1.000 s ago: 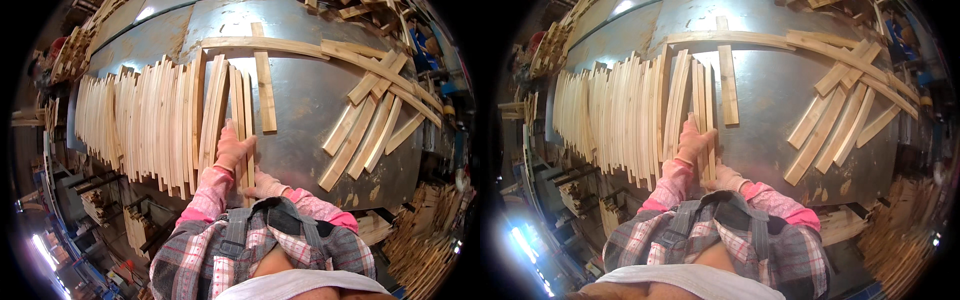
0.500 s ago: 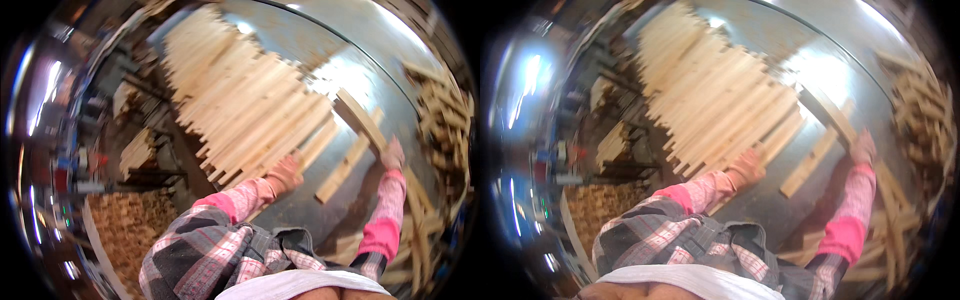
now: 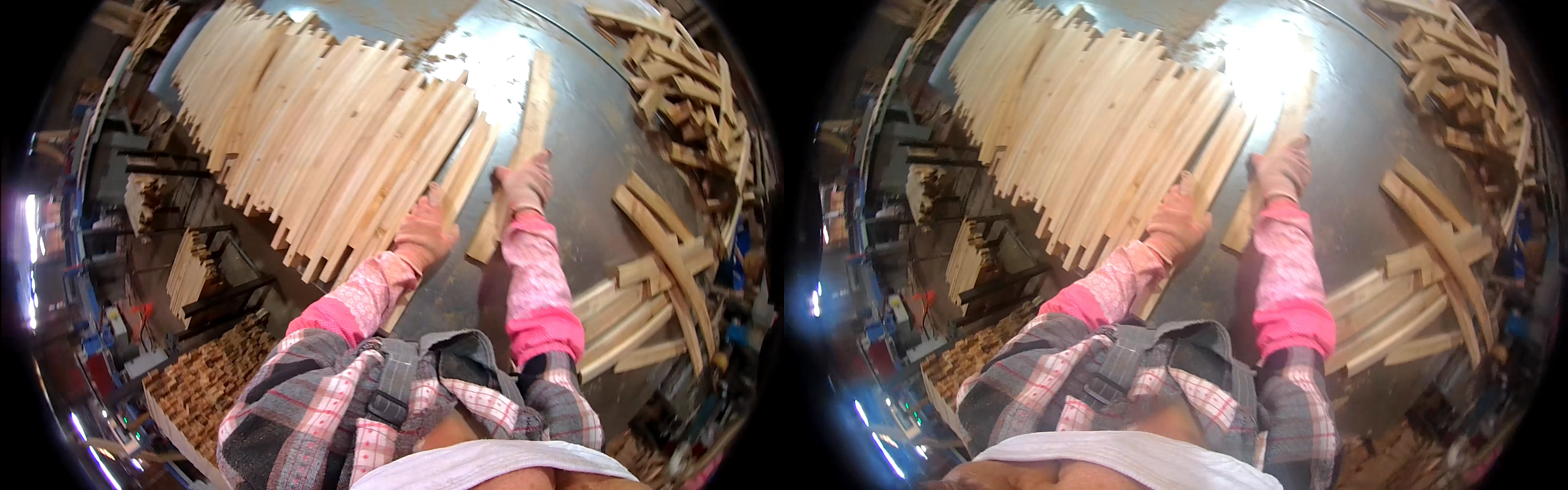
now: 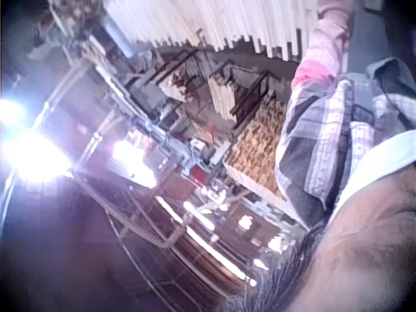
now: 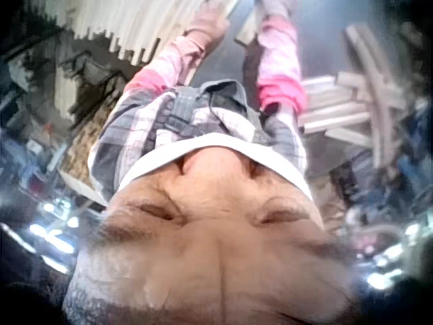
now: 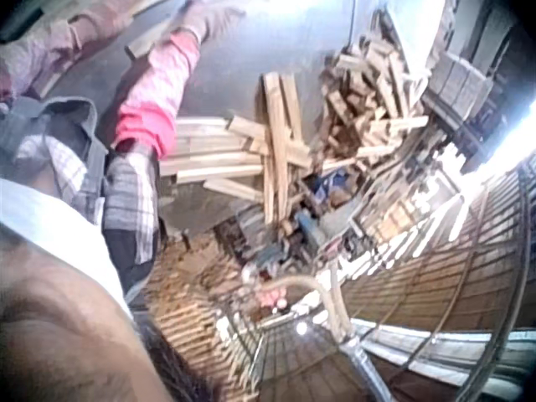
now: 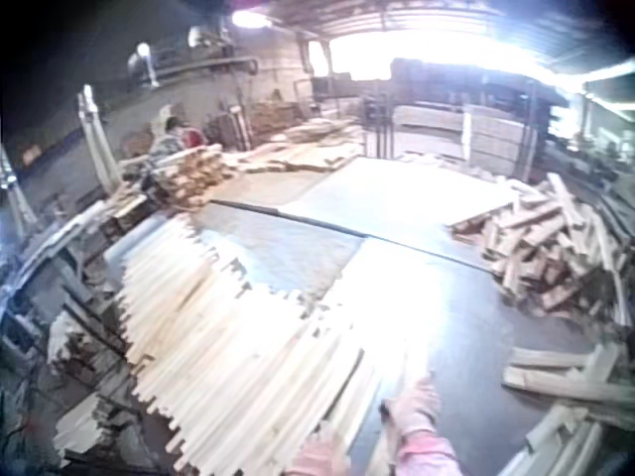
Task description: The person sorts wooden slats on a metal table, picking up pieces from a disorganized pile and placing them into a neat vertical stack. The person handles the wood by hand, repeatedly picking up individual slats and aligning them with the growing stack.
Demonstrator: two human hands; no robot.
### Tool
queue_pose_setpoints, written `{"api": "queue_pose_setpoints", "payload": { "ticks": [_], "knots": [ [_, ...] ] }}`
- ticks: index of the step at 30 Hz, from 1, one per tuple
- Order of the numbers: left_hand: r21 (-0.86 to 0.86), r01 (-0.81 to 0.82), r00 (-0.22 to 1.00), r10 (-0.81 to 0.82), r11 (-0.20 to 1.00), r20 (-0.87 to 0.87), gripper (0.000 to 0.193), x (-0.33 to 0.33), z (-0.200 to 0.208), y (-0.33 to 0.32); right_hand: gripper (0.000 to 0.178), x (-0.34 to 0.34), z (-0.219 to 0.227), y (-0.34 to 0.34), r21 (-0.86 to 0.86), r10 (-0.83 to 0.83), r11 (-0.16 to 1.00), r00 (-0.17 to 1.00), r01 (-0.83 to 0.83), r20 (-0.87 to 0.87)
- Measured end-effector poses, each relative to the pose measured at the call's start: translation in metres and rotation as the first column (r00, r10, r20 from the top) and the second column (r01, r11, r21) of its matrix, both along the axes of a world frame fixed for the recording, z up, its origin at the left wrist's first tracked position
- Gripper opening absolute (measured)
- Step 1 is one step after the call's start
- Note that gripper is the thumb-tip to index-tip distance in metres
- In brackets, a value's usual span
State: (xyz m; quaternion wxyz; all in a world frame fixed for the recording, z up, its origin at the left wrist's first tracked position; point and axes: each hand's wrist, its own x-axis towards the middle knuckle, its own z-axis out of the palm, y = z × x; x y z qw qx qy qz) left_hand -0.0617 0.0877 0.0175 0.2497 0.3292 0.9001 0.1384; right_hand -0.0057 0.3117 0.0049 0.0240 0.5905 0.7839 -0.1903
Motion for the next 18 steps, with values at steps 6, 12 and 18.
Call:
{"api": "queue_pose_setpoints", "payload": {
  "ticks": [6, 12, 18],
  "knots": [
    [0.026, 0.025, 0.999, -0.025, 0.999, -0.029, 0.103, -0.006, 0.007, -0.005, 0.081, 0.037, 0.008, -0.040, -0.296, -0.208, 0.949, 0.917, 0.105, -0.341],
    [0.017, 0.030, 0.999, -0.030, 0.999, 0.011, 0.106, -0.002, 0.001, -0.005, 0.056, 0.113, 0.015, -0.166, -0.822, -0.738, 0.482, 0.366, -0.303, -0.568],
    [0.074, 0.031, 0.994, -0.038, 0.997, 0.098, 0.109, 0.003, -0.008, -0.014, 0.061, 0.127, -0.018, -0.225, -0.786, -0.669, 0.572, 0.421, -0.236, -0.613]
  ]
}}
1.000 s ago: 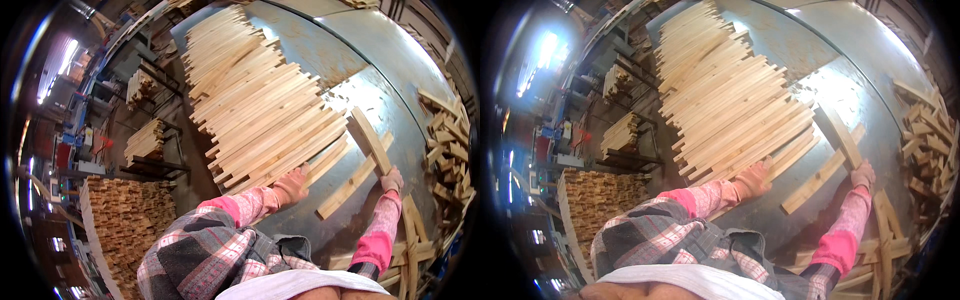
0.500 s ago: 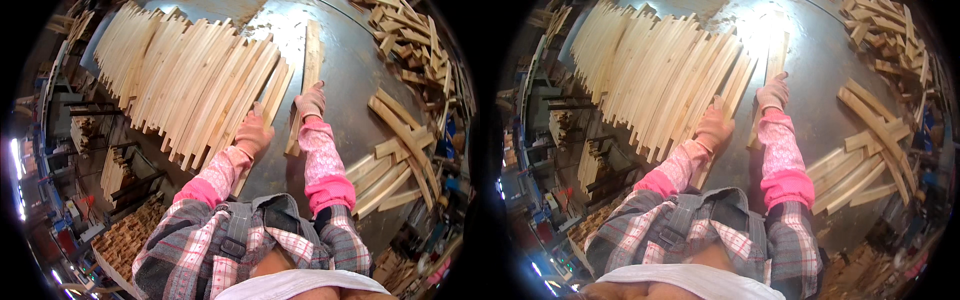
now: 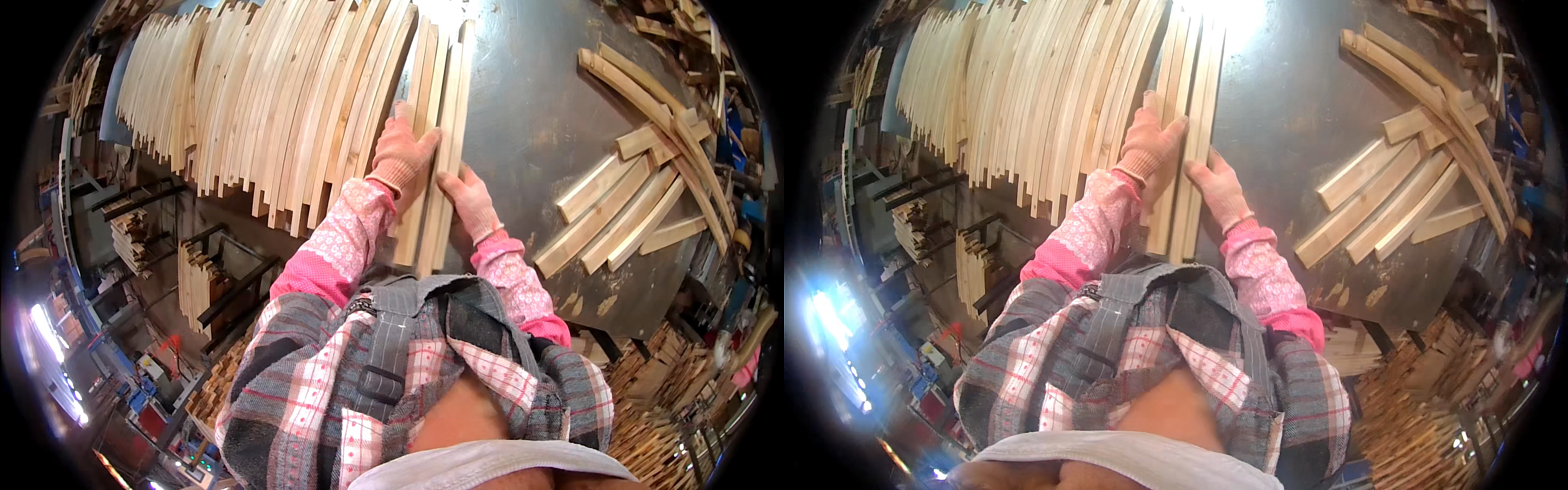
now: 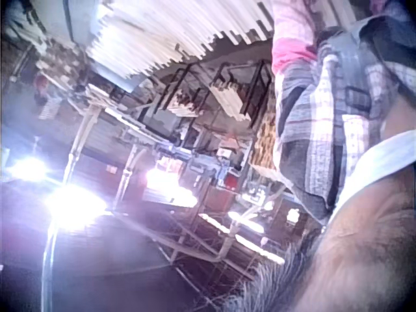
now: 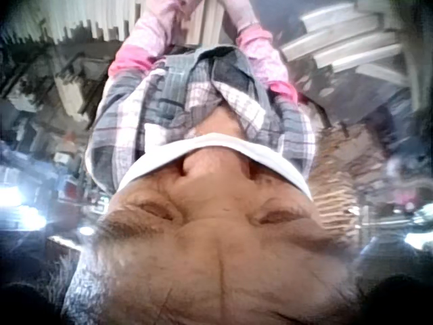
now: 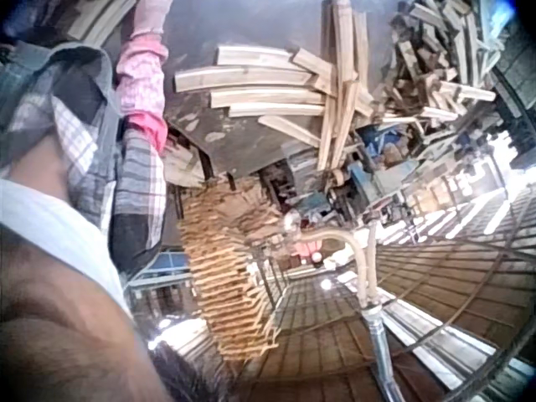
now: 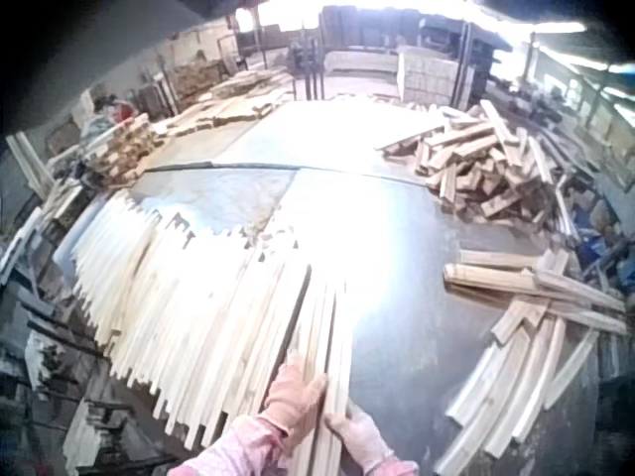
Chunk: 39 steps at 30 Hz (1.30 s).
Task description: The person sorts wooden slats on a metal table, picking up pieces from a disorganized pile and placing them into a neat vertical stack. The person handles the wood by hand, repeatedly picking up individual slats and aligning them with the growing stack.
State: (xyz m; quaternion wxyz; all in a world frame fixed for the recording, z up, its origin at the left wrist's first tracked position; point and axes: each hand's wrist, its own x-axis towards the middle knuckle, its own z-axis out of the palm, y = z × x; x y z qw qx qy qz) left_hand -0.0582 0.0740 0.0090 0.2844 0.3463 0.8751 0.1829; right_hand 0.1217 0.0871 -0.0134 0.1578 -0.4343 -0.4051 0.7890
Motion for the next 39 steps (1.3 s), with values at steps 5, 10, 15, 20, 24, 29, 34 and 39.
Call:
{"api": "queue_pose_setpoints", "payload": {
  "ticks": [5, 10, 15, 20, 24, 29, 34, 39],
  "knots": [
    [-0.019, 0.015, 1.000, -0.016, 1.000, -0.020, 0.107, 0.008, 0.028, 0.017, 0.057, -0.030, 0.049, 0.049, 0.135, 0.376, 0.596, 0.424, -0.792, 0.824],
    [0.093, 0.164, 0.985, -0.158, 0.982, -0.071, 0.074, -0.037, 0.038, -0.002, 0.052, -0.028, 0.064, 0.050, 0.019, 0.435, 0.703, 0.452, -0.711, 0.779],
    [0.335, 0.069, 0.971, 0.014, 0.940, -0.240, 0.063, -0.075, 0.052, -0.060, 0.060, -0.030, 0.033, 0.054, 0.212, 0.252, 0.758, 0.577, -0.617, 0.777],
    [0.337, 0.192, 0.854, 0.012, 0.922, -0.520, 0.066, -0.070, 0.001, -0.142, 0.057, -0.056, 0.049, 0.075, 0.323, 0.230, 0.764, 0.704, -0.558, 0.672],
    [0.417, 0.257, 0.918, -0.086, 0.872, -0.387, 0.065, -0.018, 0.043, -0.134, 0.056, -0.081, 0.035, 0.085, 0.373, 0.278, 0.756, 0.780, -0.538, 0.561],
    [0.207, 0.238, 0.957, -0.193, 0.949, -0.217, 0.097, -0.024, 0.023, -0.063, 0.051, -0.120, -0.001, 0.071, 0.403, 0.233, 0.633, 0.659, -0.661, 0.715],
    [-0.007, 0.361, 0.926, -0.360, 0.932, -0.115, 0.104, -0.034, 0.024, -0.057, 0.046, -0.123, 0.002, 0.064, 0.347, 0.230, 0.633, 0.596, -0.692, 0.769],
    [-0.053, 0.335, 0.914, -0.339, 0.941, -0.224, 0.105, -0.030, -0.001, -0.069, 0.055, -0.124, -0.041, 0.056, 0.380, 0.188, 0.595, 0.582, -0.708, 0.791]
  ]
}}
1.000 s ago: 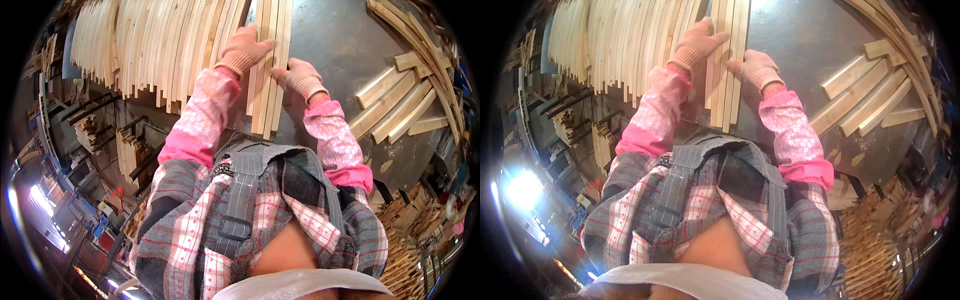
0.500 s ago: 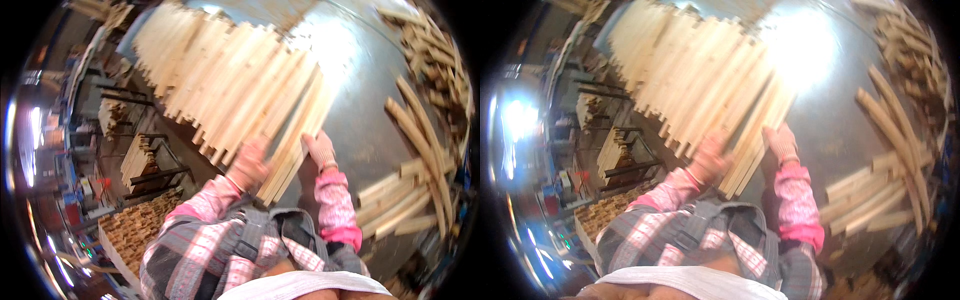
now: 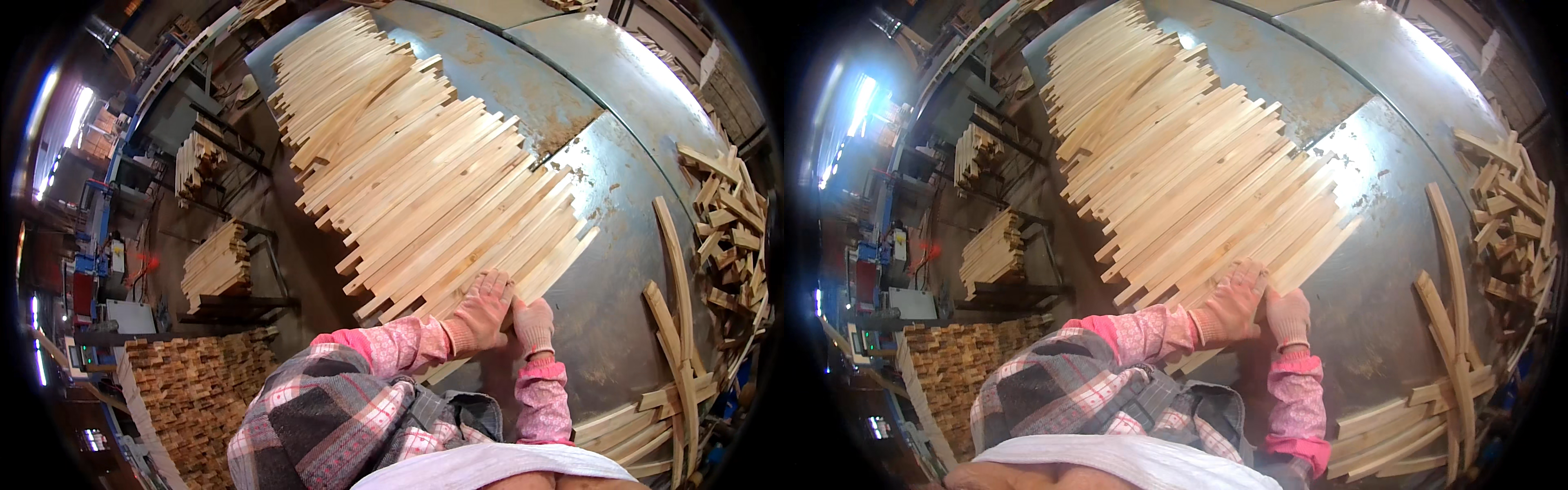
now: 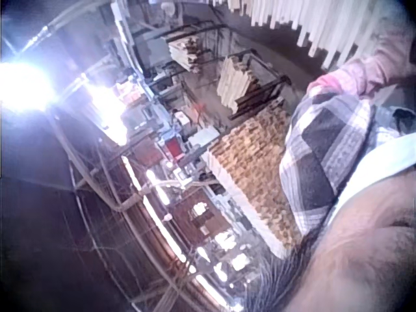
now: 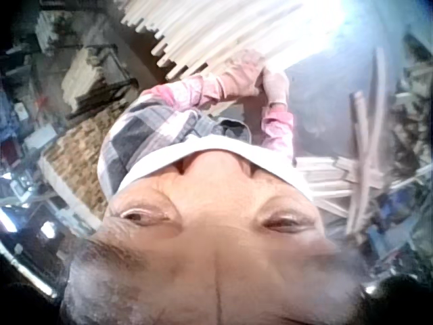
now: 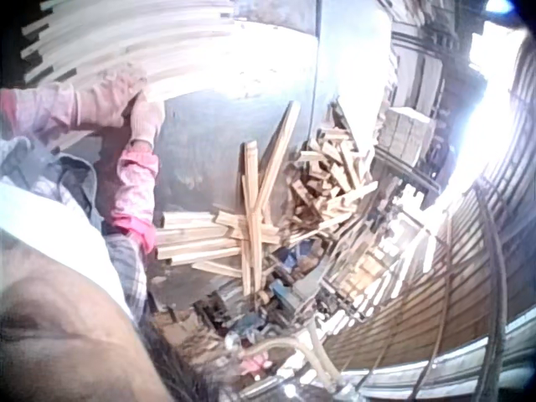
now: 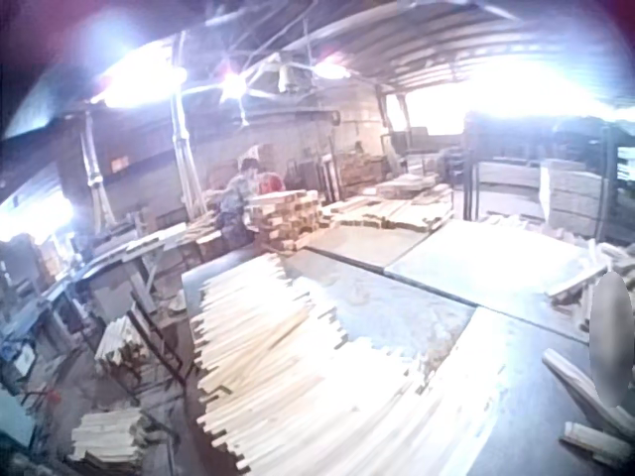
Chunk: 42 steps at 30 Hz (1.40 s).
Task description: The person sorts wooden slats on a metal table, picking up pieces from a disorganized pile and placing them into a neat vertical stack. The person handles the wood by hand, repeatedly picking up individual slats and aligning them with the growing stack.
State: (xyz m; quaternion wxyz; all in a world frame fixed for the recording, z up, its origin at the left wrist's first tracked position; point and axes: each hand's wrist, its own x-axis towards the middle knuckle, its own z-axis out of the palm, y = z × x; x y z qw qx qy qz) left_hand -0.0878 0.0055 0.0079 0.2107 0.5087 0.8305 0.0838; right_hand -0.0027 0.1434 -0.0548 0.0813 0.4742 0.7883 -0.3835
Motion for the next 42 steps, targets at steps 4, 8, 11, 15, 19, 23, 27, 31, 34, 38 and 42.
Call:
{"api": "queue_pose_setpoints", "payload": {
  "ticks": [4, 8, 11, 15, 19, 23, 27, 31, 34, 38, 42],
  "knots": [
    [0.016, -0.074, 0.992, 0.075, 0.997, -0.103, 0.091, 0.005, -0.026, -0.025, 0.060, -0.014, 0.016, -0.026, -0.008, 0.033, 0.999, 0.999, -0.033, -0.026],
    [0.180, -0.089, 0.964, 0.130, 0.980, -0.233, 0.058, -0.023, -0.033, -0.010, 0.053, -0.034, 0.006, -0.012, 0.051, 0.080, 0.996, 0.955, -0.069, -0.286],
    [0.172, -0.029, 0.971, 0.069, 0.985, -0.229, 0.038, -0.037, -0.049, -0.018, 0.039, -0.066, -0.023, -0.023, 0.030, 0.157, 0.988, 0.967, -0.154, -0.201],
    [0.182, -0.079, 0.867, 0.158, 0.980, -0.472, 0.070, -0.116, -0.079, -0.022, 0.039, -0.111, 0.018, 0.006, 0.039, 0.324, 0.945, 0.909, -0.325, -0.263],
    [0.119, -0.161, 0.816, 0.200, 0.980, -0.543, 0.088, -0.074, -0.092, -0.037, 0.032, -0.009, -0.010, 0.066, 0.250, 0.250, 0.955, 0.885, -0.159, -0.393],
    [0.115, -0.203, 0.888, 0.232, 0.972, -0.397, 0.082, -0.154, -0.078, -0.021, 0.050, 0.063, 0.031, 0.259, 0.593, -0.085, 0.789, 0.984, 0.161, -0.153],
    [0.238, -0.199, 0.903, 0.272, 0.951, -0.332, 0.077, -0.136, -0.063, -0.012, 0.071, 0.197, 0.069, 0.333, 0.655, -0.245, 0.750, 0.960, 0.097, 0.139],
    [0.483, 0.108, 0.963, 0.029, 0.869, -0.269, 0.068, -0.051, -0.058, 0.060, 0.079, 0.260, 0.055, 0.339, 0.584, -0.468, 0.749, 0.874, 0.313, 0.131],
    [0.405, 0.107, 0.964, 0.004, 0.908, -0.265, 0.068, 0.009, -0.074, 0.106, 0.081, 0.246, 0.073, 0.338, 0.450, -0.288, 0.884, 0.907, 0.129, 0.306],
    [0.339, 0.046, 0.938, 0.076, 0.940, -0.338, 0.070, 0.036, -0.108, 0.136, 0.082, 0.242, 0.019, 0.284, 0.583, -0.210, 0.808, 0.883, -0.086, 0.420],
    [0.320, 0.011, 0.931, 0.107, 0.947, -0.350, 0.068, 0.039, -0.118, 0.123, 0.070, 0.258, 0.043, 0.194, 0.371, 0.063, 0.897, 0.899, -0.242, 0.433]
  ]
}}
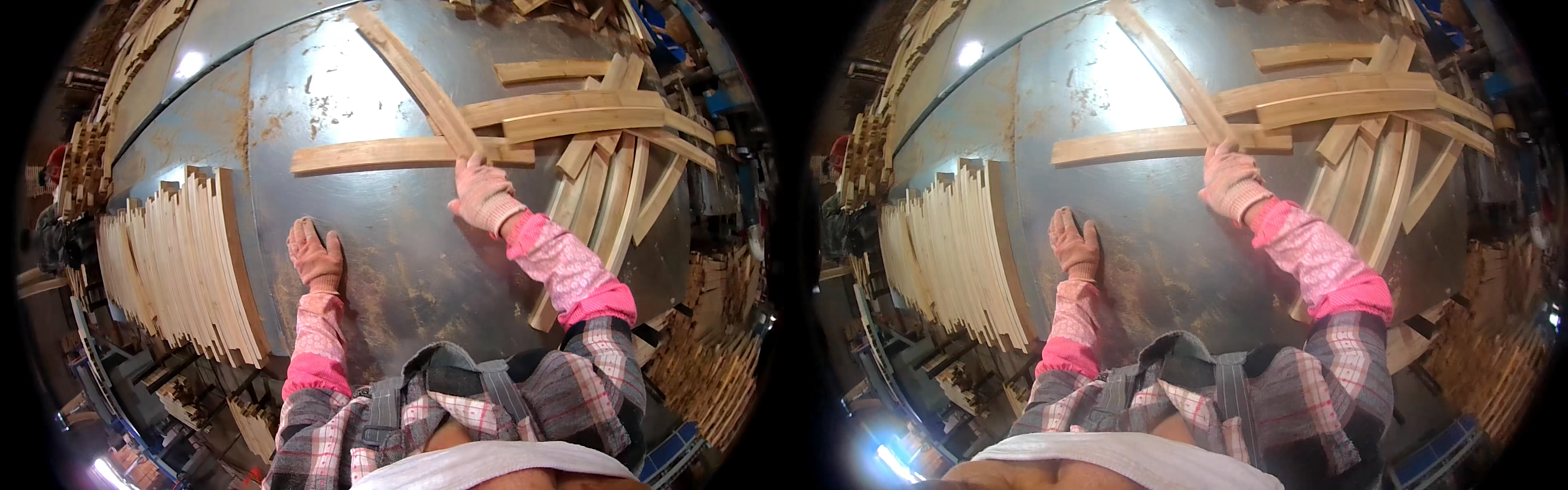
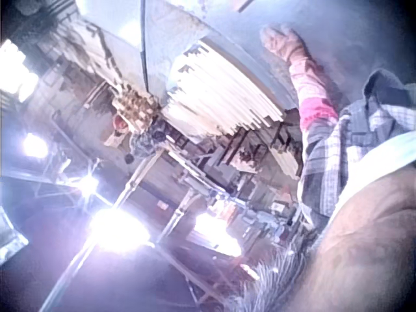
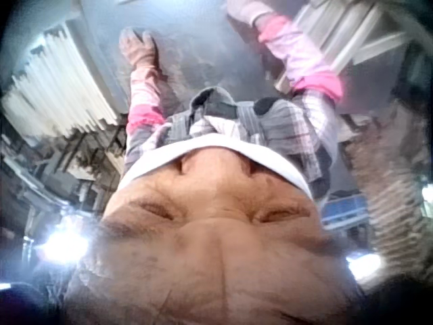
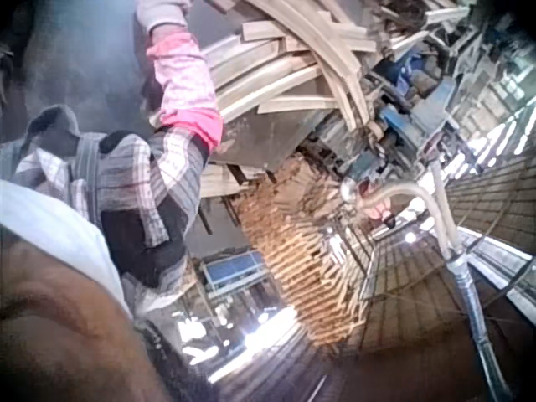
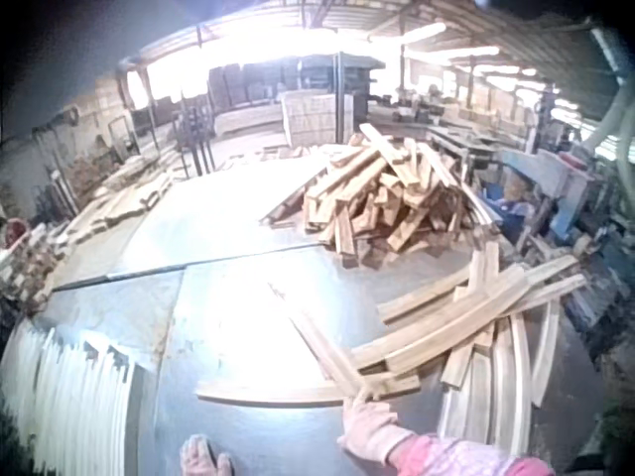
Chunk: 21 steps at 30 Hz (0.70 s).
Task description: The person sorts wooden slats on a metal table, picking up pieces from a disorganized pile and placing them into a neat vertical stack. The person handles the wood by hand, repeatedly picking up individual slats and aligning them with the growing stack.
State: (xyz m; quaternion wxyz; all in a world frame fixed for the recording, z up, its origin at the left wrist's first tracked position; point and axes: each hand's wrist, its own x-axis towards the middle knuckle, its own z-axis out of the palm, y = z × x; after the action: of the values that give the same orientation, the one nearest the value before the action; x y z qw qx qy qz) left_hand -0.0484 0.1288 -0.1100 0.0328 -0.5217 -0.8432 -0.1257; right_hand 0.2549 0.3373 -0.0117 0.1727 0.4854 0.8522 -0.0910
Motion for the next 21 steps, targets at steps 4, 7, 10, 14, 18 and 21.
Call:
{"api": "queue_pose_setpoints", "payload": {
  "ticks": [4, 7, 10, 14, 18, 21],
  "knots": [
    [0.062, 0.022, 1.000, -0.021, 0.998, -0.016, 0.066, 0.000, -0.001, 0.002, 0.048, 0.014, 0.037, 0.025, -0.268, -0.214, 0.956, 0.905, 0.117, -0.367],
    [0.034, 0.007, 1.000, -0.007, 0.999, -0.005, 0.064, 0.006, 0.009, 0.004, 0.063, 0.019, 0.020, 0.099, -0.089, -0.292, 0.950, 0.750, 0.300, -0.594],
    [0.051, 0.031, 0.999, -0.031, 0.998, -0.009, 0.064, 0.006, 0.009, 0.013, 0.071, -0.002, -0.006, 0.139, 0.085, -0.296, 0.935, 0.890, 0.344, -0.348],
    [0.049, 0.013, 1.000, -0.012, 0.999, -0.010, 0.064, 0.000, 0.004, 0.005, 0.068, -0.016, -0.018, 0.099, -0.037, -0.257, 0.966, 0.942, 0.255, -0.214],
    [0.103, 0.037, 0.999, -0.037, 0.994, -0.003, 0.064, -0.006, -0.002, -0.002, 0.070, -0.010, -0.021, 0.019, -0.088, -0.071, 0.995, 0.980, 0.056, -0.187],
    [0.064, 0.046, 0.999, -0.046, 0.997, 0.001, 0.065, -0.006, 0.004, 0.000, 0.067, 0.004, 0.000, -0.045, -0.214, -0.038, 0.977, 0.986, 0.001, -0.165]
  ]
}}
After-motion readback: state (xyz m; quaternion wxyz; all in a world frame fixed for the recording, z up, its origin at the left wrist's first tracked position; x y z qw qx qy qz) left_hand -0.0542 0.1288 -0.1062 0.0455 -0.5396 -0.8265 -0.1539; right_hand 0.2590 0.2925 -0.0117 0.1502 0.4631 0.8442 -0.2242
